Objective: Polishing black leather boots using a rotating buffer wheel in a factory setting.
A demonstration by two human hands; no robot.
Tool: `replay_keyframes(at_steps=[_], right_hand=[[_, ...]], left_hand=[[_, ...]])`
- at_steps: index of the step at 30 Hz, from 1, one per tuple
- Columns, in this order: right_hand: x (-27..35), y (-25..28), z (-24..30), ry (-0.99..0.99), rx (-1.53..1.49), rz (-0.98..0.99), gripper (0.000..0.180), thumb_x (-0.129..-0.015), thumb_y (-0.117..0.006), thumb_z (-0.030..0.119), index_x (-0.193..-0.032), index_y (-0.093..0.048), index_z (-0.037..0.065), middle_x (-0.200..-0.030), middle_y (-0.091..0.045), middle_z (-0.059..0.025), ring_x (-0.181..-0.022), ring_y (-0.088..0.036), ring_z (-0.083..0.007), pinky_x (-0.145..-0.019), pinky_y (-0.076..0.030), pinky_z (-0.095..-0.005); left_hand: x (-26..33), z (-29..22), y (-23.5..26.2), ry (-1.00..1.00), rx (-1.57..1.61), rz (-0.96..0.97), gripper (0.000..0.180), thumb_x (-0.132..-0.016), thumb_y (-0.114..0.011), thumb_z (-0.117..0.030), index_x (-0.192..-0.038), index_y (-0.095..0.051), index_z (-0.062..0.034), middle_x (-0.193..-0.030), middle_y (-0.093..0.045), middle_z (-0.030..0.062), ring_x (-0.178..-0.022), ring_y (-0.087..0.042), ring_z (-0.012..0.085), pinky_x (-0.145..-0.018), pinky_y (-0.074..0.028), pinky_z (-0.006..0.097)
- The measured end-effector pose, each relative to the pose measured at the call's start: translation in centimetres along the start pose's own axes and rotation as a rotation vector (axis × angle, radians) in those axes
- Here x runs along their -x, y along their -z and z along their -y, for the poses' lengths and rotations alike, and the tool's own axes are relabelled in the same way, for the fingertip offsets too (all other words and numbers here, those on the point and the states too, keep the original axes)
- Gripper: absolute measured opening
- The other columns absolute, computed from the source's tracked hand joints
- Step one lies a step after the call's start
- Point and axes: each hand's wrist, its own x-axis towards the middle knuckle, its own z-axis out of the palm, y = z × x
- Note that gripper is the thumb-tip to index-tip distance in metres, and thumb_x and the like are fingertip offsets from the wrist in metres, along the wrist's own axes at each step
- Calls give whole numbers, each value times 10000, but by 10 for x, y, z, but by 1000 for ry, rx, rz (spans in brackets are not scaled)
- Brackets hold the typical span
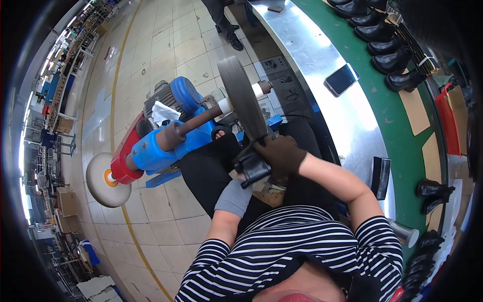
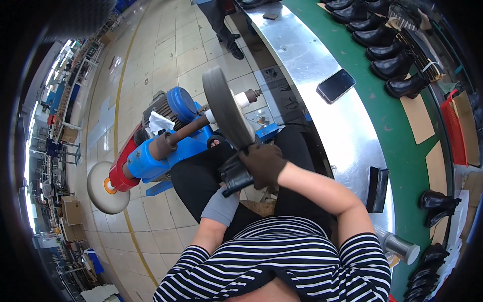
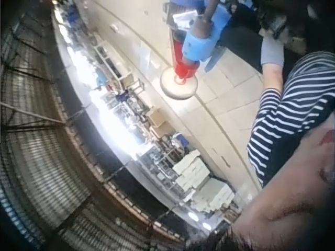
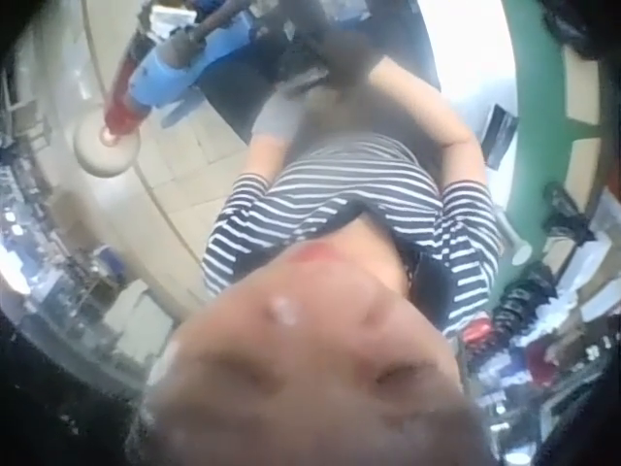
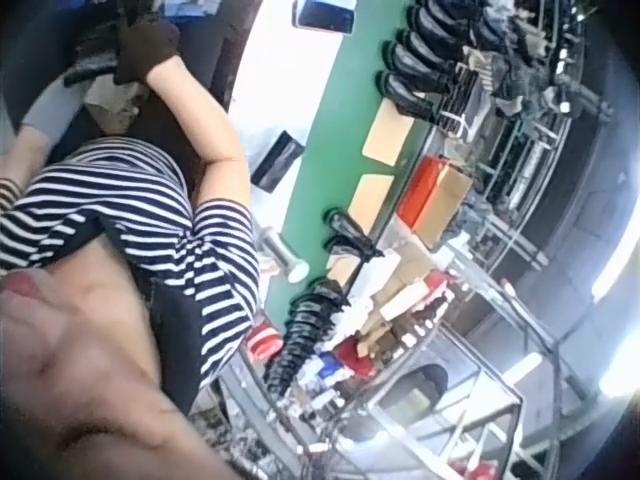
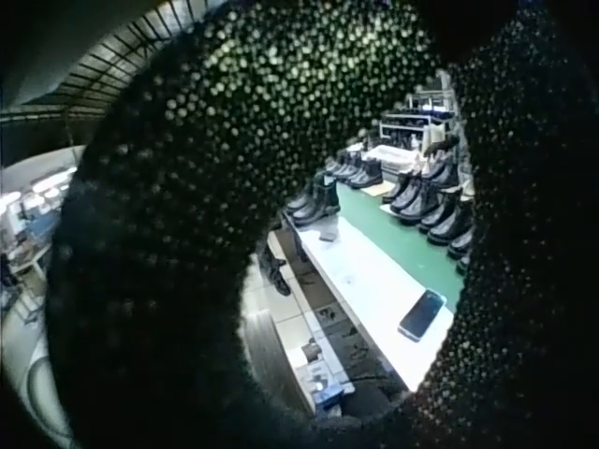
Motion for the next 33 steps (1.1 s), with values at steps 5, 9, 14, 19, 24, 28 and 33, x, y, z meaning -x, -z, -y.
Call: replay_keyframes(at_steps=[5,9,14,19,24,28,33], right_hand=[[16,-4,-7,50,3,-63,948,-511,-802,240,-1391,-459,159,-1172,-563,-206,-991,-635,-392,-802,-522,-506],[71,-7,-24,56,-243,-240,903,-568,-796,212,-1407,-468,149,-1233,-549,-213,-1131,-574,-372,-950,-468,-439],[134,-5,-93,184,-1045,-401,798,-619,-819,156,-1358,-534,63,-1302,-565,-200,-1185,-569,-303,-1030,-432,-395],[117,-52,-95,-227,-1594,-472,707,-838,-700,128,-1462,-380,40,-1386,-514,-137,-1266,-493,-213,-1071,-394,-355],[36,-122,-47,-298,-1110,-902,606,-970,-526,250,-1509,-307,82,-1497,-353,-205,-1329,-429,-294,-1109,-329,-378],[-19,-159,-61,-355,-889,-776,458,-1017,-378,245,-1457,-396,120,-1436,-423,-228,-1241,-499,-372,-1050,-390,-391],[-82,-151,-112,-71,-1045,-586,384,-999,-399,206,-1338,-525,78,-1260,-601,-153,-1108,-585,-241,-977,-429,-346]], left_hand=[[-11,-8,17,-87,-186,-34,450,-1022,-392,-359,-1292,-545,-32,-1232,-618,148,-1152,-579,277,-1061,-413,402],[-15,-3,11,-148,-453,-7,447,-1022,-404,-354,-1299,-543,-32,-1239,-617,149,-1150,-584,278,-1059,-418,400],[-1,7,-47,-124,-386,75,444,-1022,-419,-347,-1309,-541,-30,-1248,-616,150,-1148,-591,278,-1057,-424,397],[48,-1,-87,274,185,-41,495,-1022,-433,-384,-1339,-525,-15,-1327,-572,178,-1169,-587,276,-1074,-419,391],[46,-11,-88,355,184,-35,534,-994,-496,-451,-1309,-539,-22,-1280,-587,178,-1160,-590,249,-1031,-464,380],[36,-14,-82,198,-497,-57,451,-1026,-448,-351,-1342,-498,-32,-1289,-570,165,-1160,-593,247,-997,-502,406],[7,-8,-38,27,-176,-112,496,-1031,-323,-364,-1395,-442,-48,-1376,-514,172,-1215,-557,317,-1037,-473,466]])
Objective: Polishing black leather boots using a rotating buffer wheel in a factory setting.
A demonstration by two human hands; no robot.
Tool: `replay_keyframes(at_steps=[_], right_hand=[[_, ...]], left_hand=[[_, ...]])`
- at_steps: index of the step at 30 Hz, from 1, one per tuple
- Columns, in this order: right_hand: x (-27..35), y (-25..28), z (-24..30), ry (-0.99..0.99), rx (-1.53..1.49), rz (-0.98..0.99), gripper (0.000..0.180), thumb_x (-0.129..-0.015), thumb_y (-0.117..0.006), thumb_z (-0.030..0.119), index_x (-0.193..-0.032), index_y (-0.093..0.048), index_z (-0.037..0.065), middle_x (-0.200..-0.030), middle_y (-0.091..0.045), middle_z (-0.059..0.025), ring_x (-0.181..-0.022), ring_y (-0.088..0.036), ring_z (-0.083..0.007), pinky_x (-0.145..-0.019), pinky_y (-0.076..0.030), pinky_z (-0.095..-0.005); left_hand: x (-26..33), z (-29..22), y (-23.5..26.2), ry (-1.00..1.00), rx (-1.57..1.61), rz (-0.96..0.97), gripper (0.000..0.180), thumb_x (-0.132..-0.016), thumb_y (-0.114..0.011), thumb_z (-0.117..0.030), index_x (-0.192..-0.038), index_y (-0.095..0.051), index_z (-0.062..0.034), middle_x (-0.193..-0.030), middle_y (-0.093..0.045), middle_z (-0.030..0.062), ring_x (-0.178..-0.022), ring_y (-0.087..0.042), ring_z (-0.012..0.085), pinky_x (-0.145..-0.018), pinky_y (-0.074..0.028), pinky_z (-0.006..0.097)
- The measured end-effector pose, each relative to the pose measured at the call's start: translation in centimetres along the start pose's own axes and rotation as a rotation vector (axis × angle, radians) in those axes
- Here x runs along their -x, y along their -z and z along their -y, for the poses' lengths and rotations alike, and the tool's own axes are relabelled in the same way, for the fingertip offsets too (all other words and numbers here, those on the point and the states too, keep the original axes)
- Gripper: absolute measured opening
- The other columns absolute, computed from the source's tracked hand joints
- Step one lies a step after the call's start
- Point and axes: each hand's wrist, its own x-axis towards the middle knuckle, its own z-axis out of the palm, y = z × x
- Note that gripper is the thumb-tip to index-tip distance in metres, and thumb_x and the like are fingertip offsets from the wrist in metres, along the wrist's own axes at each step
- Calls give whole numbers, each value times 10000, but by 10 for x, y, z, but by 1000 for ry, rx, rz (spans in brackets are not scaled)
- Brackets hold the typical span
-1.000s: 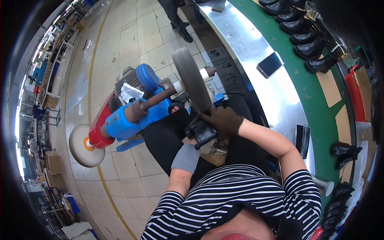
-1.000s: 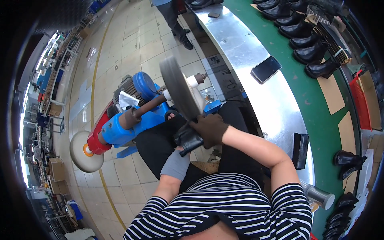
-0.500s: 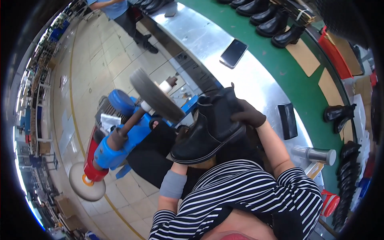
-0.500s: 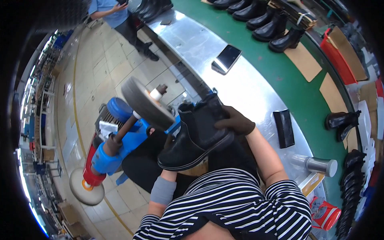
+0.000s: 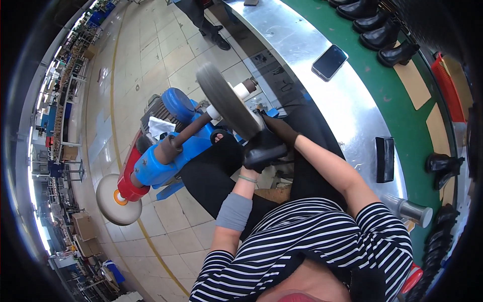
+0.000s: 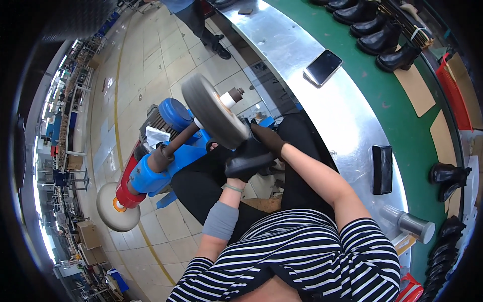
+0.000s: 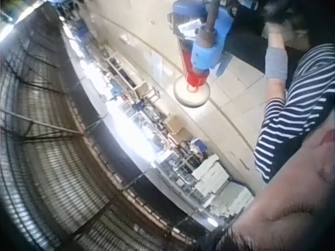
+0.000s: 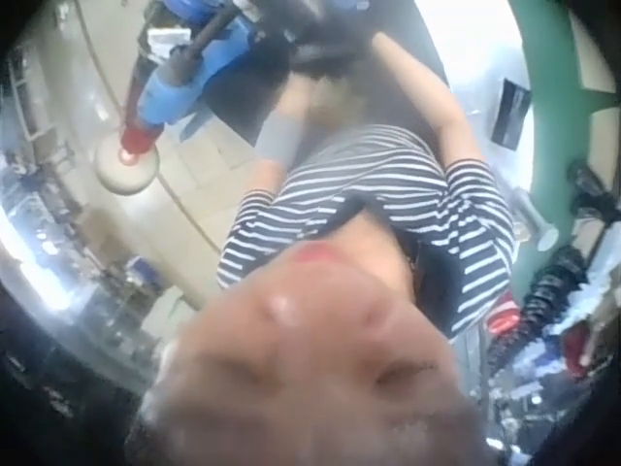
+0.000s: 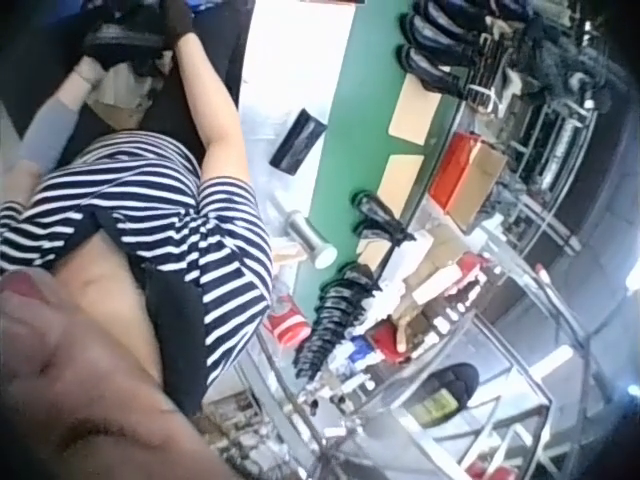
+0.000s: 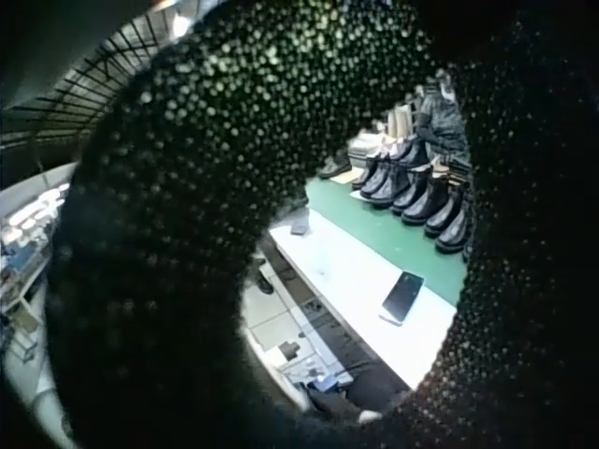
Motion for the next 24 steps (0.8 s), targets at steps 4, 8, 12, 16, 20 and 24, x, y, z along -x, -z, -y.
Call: replay_keyframes(at_steps=[4,8,12,16,20,24], right_hand=[[-34,6,0,-49,297,232,354,-962,-458,233,-1238,-609,71,-1126,-662,-117,-1074,-603,-182,-932,-446,-310],[-40,0,-1,-34,180,265,349,-936,-480,222,-1218,-623,74,-1164,-641,-130,-1140,-587,-237,-960,-445,-330],[-32,12,-2,275,226,333,384,-915,-512,222,-1233,-602,27,-1291,-577,-158,-1175,-572,-275,-983,-450,-349],[-22,38,-1,-69,-31,207,503,-924,-524,313,-1320,-543,4,-1358,-537,-181,-1161,-583,-264,-967,-463,-338],[-29,31,-3,-214,-143,201,607,-938,-486,457,-1406,-454,72,-1357,-525,-155,-1220,-533,-249,-986,-438,-360],[-48,-3,1,-460,-541,36,736,-913,-485,597,-1442,-426,89,-1380,-508,-130,-1248,-494,-261,-1028,-378,-363]], left_hand=[[-25,8,36,-311,-630,110,444,-1008,-414,-293,-1381,-459,-57,-1353,-533,163,-1207,-561,313,-1036,-464,444],[-18,17,27,-530,-1048,66,460,-977,-489,-298,-1367,-472,-56,-1328,-550,167,-1191,-570,298,-1041,-449,413],[17,11,15,-88,-157,105,492,-935,-527,-295,-1329,-497,-3,-1287,-576,178,-1171,-583,290,-1055,-438,403],[15,7,44,-63,235,-31,388,-868,-545,-220,-1142,-601,50,-1146,-652,166,-1069,-630,286,-990,-481,392],[-4,12,66,-330,226,-185,295,-853,-542,-179,-1036,-640,31,-1093,-671,142,-1011,-641,252,-955,-484,355],[-7,15,39,-524,27,-304,283,-890,-541,-209,-1049,-652,-3,-1085,-677,106,-1017,-637,228,-954,-478,340]])
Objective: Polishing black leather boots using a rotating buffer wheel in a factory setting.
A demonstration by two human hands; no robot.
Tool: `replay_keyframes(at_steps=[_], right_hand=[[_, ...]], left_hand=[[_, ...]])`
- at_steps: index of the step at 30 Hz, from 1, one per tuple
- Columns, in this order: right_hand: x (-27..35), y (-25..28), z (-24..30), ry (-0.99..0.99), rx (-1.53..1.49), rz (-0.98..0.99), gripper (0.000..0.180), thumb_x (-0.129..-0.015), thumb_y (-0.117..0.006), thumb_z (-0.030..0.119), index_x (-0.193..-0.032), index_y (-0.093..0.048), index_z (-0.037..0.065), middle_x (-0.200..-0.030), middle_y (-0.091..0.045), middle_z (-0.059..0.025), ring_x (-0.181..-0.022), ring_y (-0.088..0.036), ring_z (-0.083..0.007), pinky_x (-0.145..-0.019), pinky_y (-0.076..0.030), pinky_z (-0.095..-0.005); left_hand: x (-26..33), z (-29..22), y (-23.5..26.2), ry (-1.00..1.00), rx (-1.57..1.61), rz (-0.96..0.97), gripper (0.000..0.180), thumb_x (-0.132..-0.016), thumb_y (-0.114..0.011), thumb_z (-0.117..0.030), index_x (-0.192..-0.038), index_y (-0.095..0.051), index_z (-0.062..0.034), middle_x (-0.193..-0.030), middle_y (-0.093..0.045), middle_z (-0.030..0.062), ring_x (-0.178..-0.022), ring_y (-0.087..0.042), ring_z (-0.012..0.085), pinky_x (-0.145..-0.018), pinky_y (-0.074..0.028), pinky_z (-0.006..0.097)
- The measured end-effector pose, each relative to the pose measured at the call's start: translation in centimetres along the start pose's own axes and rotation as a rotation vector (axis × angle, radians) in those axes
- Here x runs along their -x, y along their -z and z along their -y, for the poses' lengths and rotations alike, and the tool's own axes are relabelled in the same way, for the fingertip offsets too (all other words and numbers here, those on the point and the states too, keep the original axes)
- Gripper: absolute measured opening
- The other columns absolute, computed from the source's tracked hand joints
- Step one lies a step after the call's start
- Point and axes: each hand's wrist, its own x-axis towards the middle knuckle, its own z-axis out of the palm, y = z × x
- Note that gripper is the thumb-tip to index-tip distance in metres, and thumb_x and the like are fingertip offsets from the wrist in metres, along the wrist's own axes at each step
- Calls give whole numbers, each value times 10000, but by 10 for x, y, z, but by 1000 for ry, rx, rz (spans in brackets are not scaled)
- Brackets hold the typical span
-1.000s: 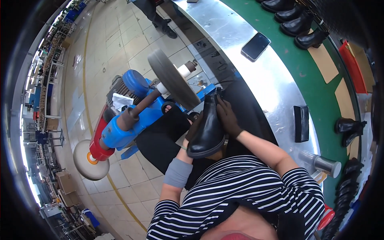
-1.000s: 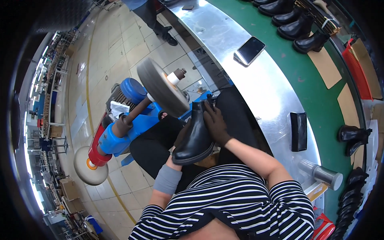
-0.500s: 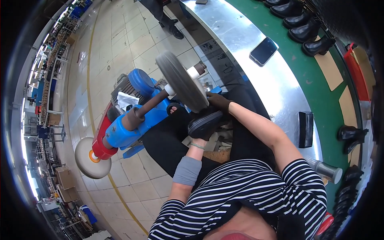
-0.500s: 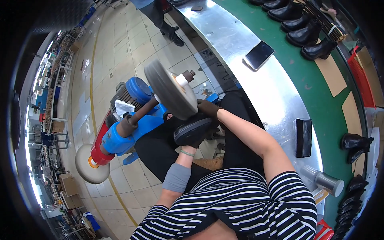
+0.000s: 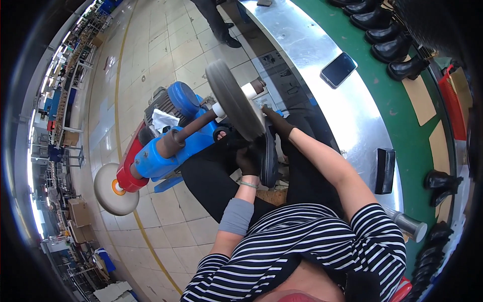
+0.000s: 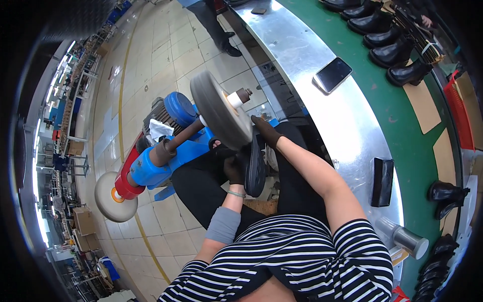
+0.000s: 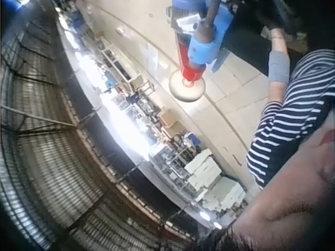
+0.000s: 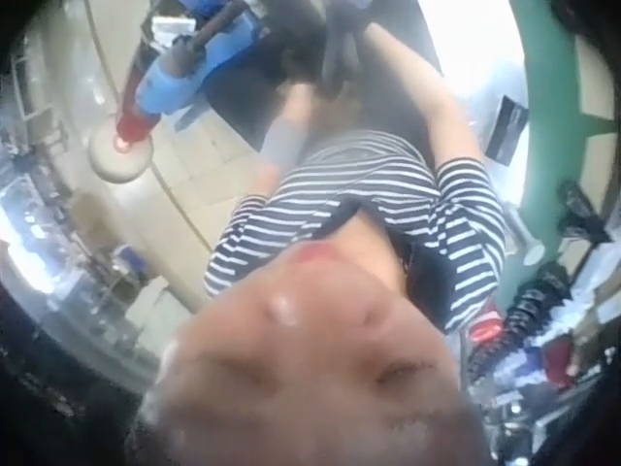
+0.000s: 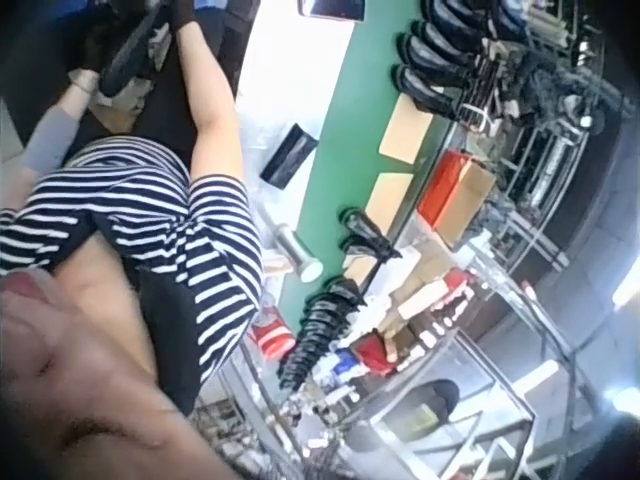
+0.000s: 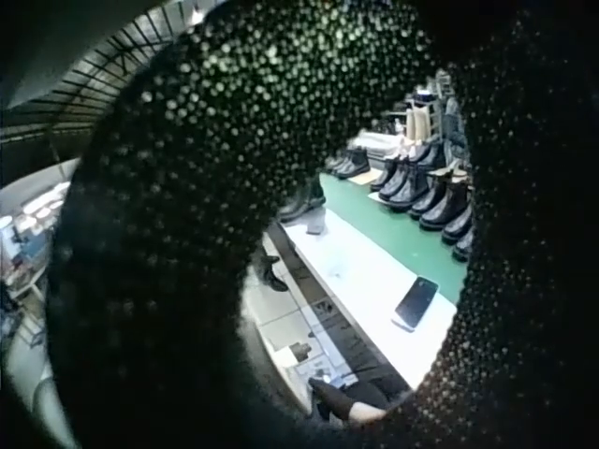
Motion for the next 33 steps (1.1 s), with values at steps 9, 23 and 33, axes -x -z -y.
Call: replay_keyframes(at_steps=[9,23,33], right_hand=[[25,-4,6,158,-133,125,577,-958,-467,393,-1457,-385,114,-1384,-485,-116,-1271,-462,-216,-1083,-316,-337],[84,40,0,451,-151,-120,834,-751,-718,53,-1478,-311,78,-1365,-475,-122,-1217,-503,-246,-1021,-409,-344],[183,1,92,735,930,-354,942,-557,-824,173,-1396,-398,126,-1190,-500,-170,-1085,-543,-336,-888,-493,-421]], left_hand=[[49,6,-27,501,246,120,310,-919,-537,-240,-1130,-643,-38,-1126,-661,83,-1070,-614,225,-1025,-442,383],[28,10,-78,547,-2,109,284,-869,-619,-237,-1072,-663,-42,-1049,-680,75,-960,-642,197,-917,-500,334],[47,32,-73,306,-94,-96,264,-972,-504,-289,-1146,-614,-123,-1120,-646,40,-995,-627,176,-932,-471,386]])
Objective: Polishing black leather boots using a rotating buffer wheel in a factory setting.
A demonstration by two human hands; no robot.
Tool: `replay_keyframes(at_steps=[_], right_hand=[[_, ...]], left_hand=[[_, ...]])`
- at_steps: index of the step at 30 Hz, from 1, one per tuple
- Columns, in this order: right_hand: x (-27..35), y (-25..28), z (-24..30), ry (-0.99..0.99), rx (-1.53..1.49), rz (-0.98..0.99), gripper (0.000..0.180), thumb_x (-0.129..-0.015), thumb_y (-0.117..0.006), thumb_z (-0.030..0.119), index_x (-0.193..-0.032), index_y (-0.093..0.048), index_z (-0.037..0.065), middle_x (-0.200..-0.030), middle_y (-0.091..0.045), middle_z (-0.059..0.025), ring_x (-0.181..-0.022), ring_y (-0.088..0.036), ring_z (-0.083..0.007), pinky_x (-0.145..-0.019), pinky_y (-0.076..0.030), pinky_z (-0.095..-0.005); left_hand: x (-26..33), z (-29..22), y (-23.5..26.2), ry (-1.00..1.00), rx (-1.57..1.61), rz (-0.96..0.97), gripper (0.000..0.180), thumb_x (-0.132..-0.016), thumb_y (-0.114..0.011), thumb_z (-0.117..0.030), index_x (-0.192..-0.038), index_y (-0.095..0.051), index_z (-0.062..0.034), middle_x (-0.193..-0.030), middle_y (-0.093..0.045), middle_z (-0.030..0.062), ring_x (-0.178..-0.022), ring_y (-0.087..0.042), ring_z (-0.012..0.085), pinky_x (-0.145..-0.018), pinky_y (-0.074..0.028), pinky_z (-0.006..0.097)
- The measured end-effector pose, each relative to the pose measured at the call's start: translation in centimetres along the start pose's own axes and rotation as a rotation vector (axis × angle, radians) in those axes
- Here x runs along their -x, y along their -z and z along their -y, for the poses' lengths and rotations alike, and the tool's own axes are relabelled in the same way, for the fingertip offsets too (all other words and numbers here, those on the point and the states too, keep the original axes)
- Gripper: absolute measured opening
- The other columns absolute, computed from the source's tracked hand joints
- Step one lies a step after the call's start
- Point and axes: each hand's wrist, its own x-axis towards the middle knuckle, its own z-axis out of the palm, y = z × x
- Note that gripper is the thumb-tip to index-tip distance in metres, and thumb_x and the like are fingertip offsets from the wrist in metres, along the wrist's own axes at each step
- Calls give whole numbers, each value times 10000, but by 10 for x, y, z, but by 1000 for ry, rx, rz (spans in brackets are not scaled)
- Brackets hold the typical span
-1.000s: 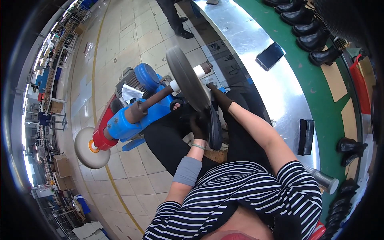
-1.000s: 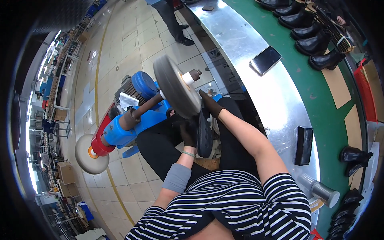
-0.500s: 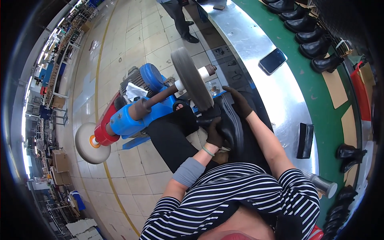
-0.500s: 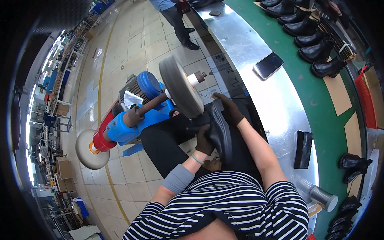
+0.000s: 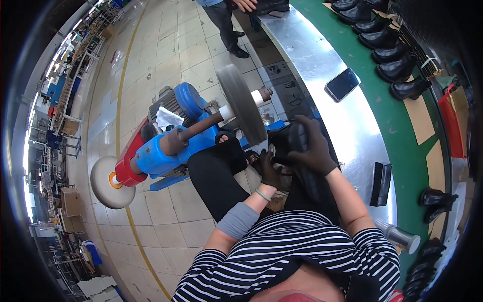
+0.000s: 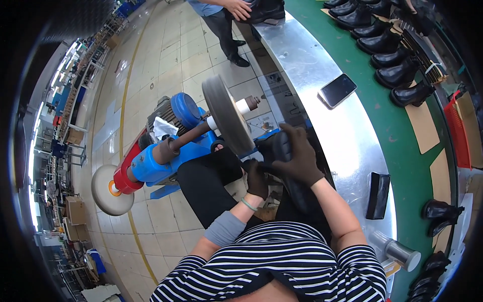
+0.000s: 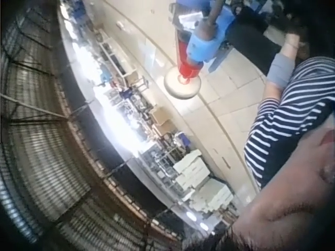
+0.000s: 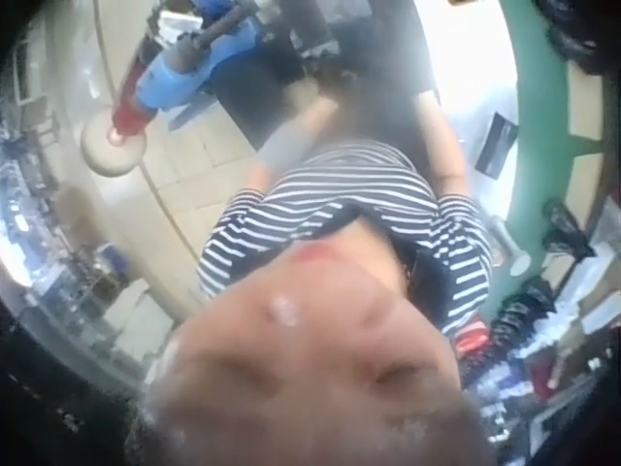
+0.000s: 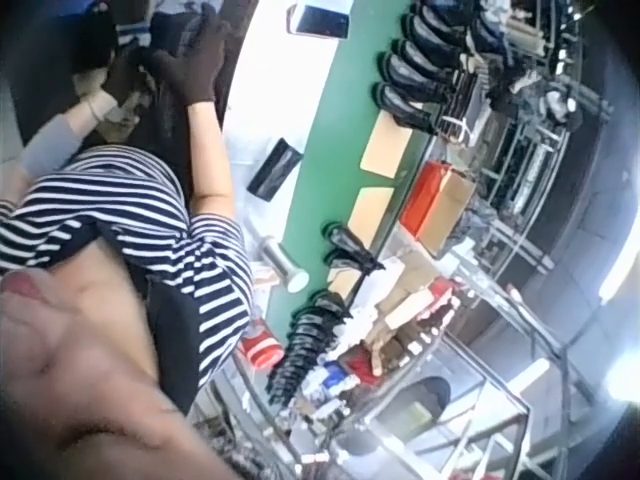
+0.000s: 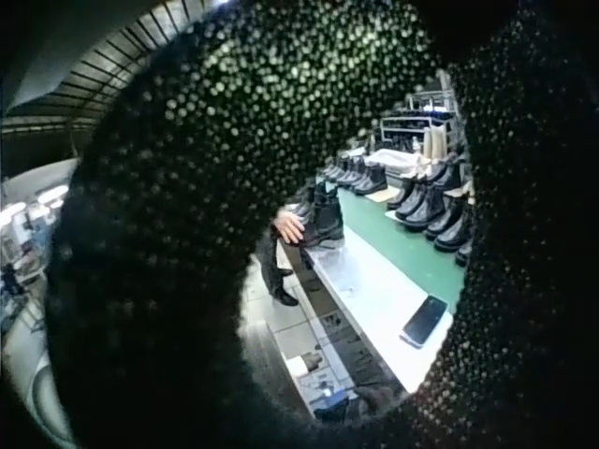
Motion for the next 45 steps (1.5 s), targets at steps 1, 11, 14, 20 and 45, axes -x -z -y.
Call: replay_keyframes(at_steps=[1,11,14,20,45], right_hand=[[1,-4,11,38,64,35,923,-560,-815,186,-1387,-408,128,-1175,-500,-176,-1063,-543,-351,-867,-499,-430],[52,-38,14,380,576,169,733,-726,-738,391,-1379,-468,196,-1449,-348,-227,-1366,-276,-444,-1089,-173,-649],[65,-10,-20,133,707,114,753,-722,-734,456,-1382,-469,210,-1437,-343,-217,-1352,-280,-429,-1086,-154,-648],[42,-18,-69,370,629,-73,785,-623,-764,444,-1329,-513,210,-1247,-449,-165,-1132,-420,-354,-959,-310,-574],[63,10,-29,-25,-43,96,887,-607,-802,232,-1399,-412,141,-1244,-498,-173,-1213,-458,-361,-983,-395,-478]], left_hand=[[-5,-3,0,28,-105,-75,353,-971,-492,-370,-1227,-539,-130,-1222,-593,54,-1092,-583,197,-949,-449,433],[-71,-24,11,170,-10,155,378,-967,-489,-388,-1252,-535,-144,-1244,-584,58,-1124,-560,210,-969,-433,430],[-84,-25,13,119,24,176,386,-966,-488,-393,-1260,-534,-148,-1251,-581,59,-1134,-553,213,-975,-429,430],[-95,-31,17,59,129,209,401,-963,-487,-404,-1276,-531,-157,-1264,-575,62,-1153,-539,221,-987,-420,428],[30,-99,-17,917,1706,309,467,-952,-479,-449,-1340,-521,-192,-1320,-552,71,-1232,-481,252,-1037,-381,420]])
